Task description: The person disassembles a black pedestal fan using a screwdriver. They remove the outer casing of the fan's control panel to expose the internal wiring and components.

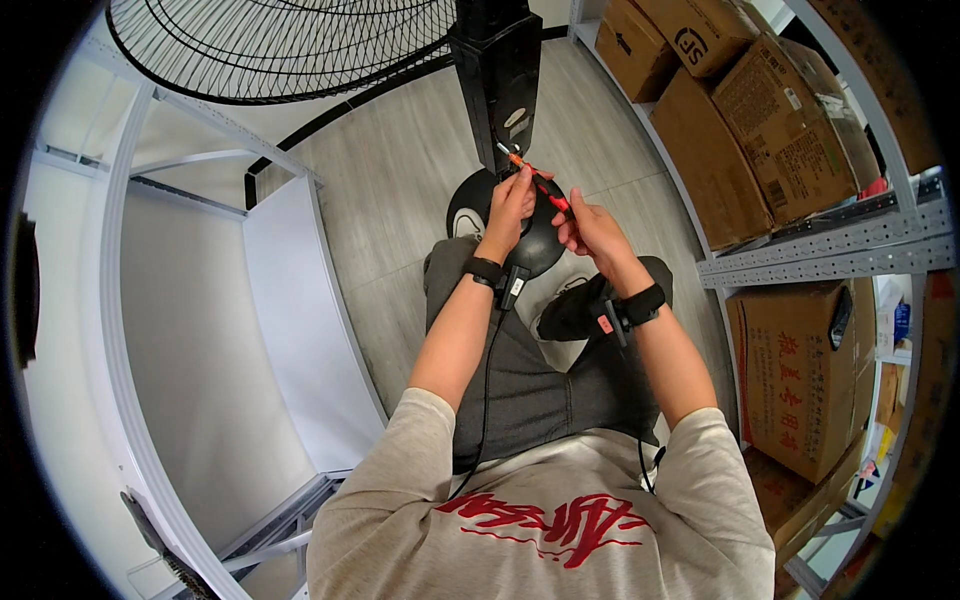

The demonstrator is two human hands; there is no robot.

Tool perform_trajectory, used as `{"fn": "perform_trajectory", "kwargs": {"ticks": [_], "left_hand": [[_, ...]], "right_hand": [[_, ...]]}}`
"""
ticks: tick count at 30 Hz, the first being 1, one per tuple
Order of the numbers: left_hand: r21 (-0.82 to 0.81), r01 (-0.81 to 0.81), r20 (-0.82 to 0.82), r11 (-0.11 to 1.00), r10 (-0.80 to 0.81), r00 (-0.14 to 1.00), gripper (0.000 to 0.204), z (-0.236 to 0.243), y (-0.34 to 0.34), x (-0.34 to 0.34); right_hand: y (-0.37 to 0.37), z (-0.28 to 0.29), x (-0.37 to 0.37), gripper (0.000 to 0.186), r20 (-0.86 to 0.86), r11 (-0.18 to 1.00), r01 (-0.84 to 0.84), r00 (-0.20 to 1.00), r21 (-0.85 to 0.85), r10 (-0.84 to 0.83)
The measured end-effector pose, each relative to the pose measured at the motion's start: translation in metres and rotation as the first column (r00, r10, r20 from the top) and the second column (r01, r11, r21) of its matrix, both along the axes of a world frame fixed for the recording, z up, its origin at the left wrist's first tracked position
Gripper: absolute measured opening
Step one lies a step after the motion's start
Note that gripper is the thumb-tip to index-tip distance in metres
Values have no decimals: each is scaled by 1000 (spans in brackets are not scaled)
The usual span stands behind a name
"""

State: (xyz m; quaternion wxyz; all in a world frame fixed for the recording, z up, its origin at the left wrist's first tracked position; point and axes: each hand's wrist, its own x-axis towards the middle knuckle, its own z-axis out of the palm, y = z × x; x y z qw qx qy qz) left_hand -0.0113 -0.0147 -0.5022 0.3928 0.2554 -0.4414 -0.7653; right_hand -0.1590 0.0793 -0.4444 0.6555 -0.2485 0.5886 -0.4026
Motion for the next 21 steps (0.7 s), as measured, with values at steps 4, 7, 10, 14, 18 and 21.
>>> {"fn": "perform_trajectory", "kwargs": {"ticks": [4, 7, 10, 14, 18, 21], "left_hand": [[-2, -7, -10, 1000, 7, 1000, 43, 0, 0, -3], [-1, -3, -14, 1000, 3, 1000, 43, -1, 0, -1], [5, 0, -16, 1000, 0, 1000, 43, -1, 0, -1], [8, 4, -12, 1000, -4, 1000, 43, 0, 0, -2], [15, -2, -11, 1000, 2, 1000, 42, -2, -1, 1], [-5, -8, -17, 1000, 8, 1000, 41, 3, 1, -2]], "right_hand": [[-1, -7, 8, 41, -170, 989, 62, 982, -132, -84], [1, -1, 12, 42, -193, 987, 99, 973, -129, -123], [0, 1, 4, 42, -90, 998, 35, 995, -47, -39], [0, -3, 12, 43, -211, 987, 80, 971, -141, -109], [-1, 7, 7, 43, -108, 1000, 24, 994, -12, -25], [1, -9, 0, 45, -108, 993, -25, 994, -115, 13]]}}
